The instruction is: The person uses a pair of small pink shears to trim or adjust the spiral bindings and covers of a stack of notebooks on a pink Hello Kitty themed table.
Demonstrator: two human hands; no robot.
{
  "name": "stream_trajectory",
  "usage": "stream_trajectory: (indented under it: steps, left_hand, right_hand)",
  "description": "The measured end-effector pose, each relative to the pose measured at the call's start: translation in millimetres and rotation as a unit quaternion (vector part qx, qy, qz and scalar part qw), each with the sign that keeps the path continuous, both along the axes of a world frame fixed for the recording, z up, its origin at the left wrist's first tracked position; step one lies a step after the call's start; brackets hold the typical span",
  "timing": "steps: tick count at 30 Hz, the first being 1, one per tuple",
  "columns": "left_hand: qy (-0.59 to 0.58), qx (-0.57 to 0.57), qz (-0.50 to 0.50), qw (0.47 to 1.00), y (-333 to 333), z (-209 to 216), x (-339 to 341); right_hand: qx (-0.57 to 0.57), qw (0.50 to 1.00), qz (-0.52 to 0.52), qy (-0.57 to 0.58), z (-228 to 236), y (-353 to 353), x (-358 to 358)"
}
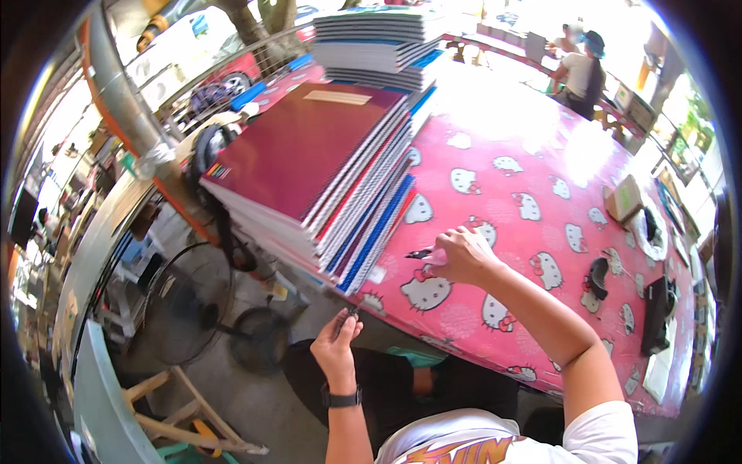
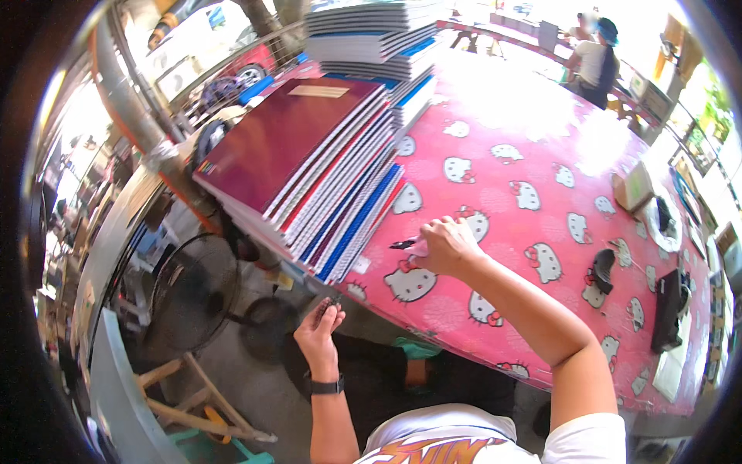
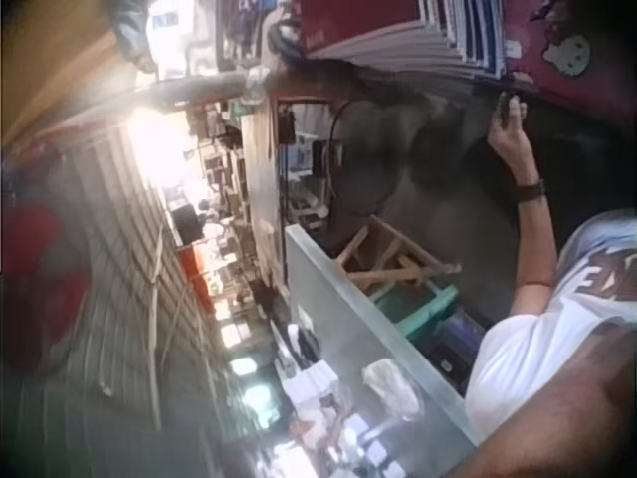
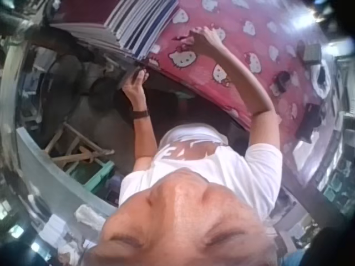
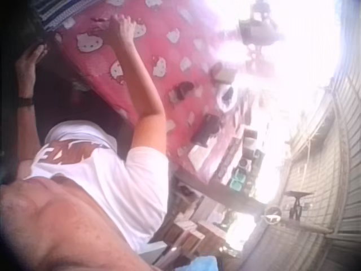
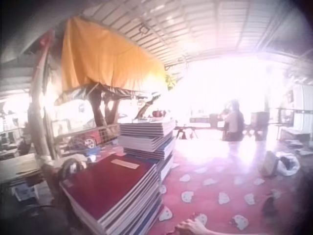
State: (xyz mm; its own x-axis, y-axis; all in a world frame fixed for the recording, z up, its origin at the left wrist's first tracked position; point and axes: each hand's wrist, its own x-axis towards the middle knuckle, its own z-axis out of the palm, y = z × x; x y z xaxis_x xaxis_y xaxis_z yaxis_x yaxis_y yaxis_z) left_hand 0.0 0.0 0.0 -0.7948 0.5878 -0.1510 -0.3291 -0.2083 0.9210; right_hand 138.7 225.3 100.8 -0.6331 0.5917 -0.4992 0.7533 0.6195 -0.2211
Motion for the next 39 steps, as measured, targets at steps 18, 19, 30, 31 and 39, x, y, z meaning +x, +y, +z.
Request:
stream_trajectory:
  steps: [18,19,30,31,39]
  left_hand:
    - [0.609,0.049,-0.197,0.767,115,87,129]
    - [0.608,0.059,-0.197,0.767,113,80,127]
    - [0.400,0.107,-0.253,0.874,79,114,128]
    - [0.347,0.177,-0.306,0.869,76,129,131]
    - [0.422,0.531,-0.319,0.662,59,226,155]
  right_hand:
    - [-0.570,0.308,-0.436,0.624,-56,-45,150]
    - [-0.481,0.355,-0.398,0.696,-37,-40,171]
    - [0.599,0.418,-0.485,0.481,169,129,534]
    - [0.615,0.411,-0.575,0.349,175,128,569]
    - [0.229,0.766,-0.304,0.518,54,70,334]
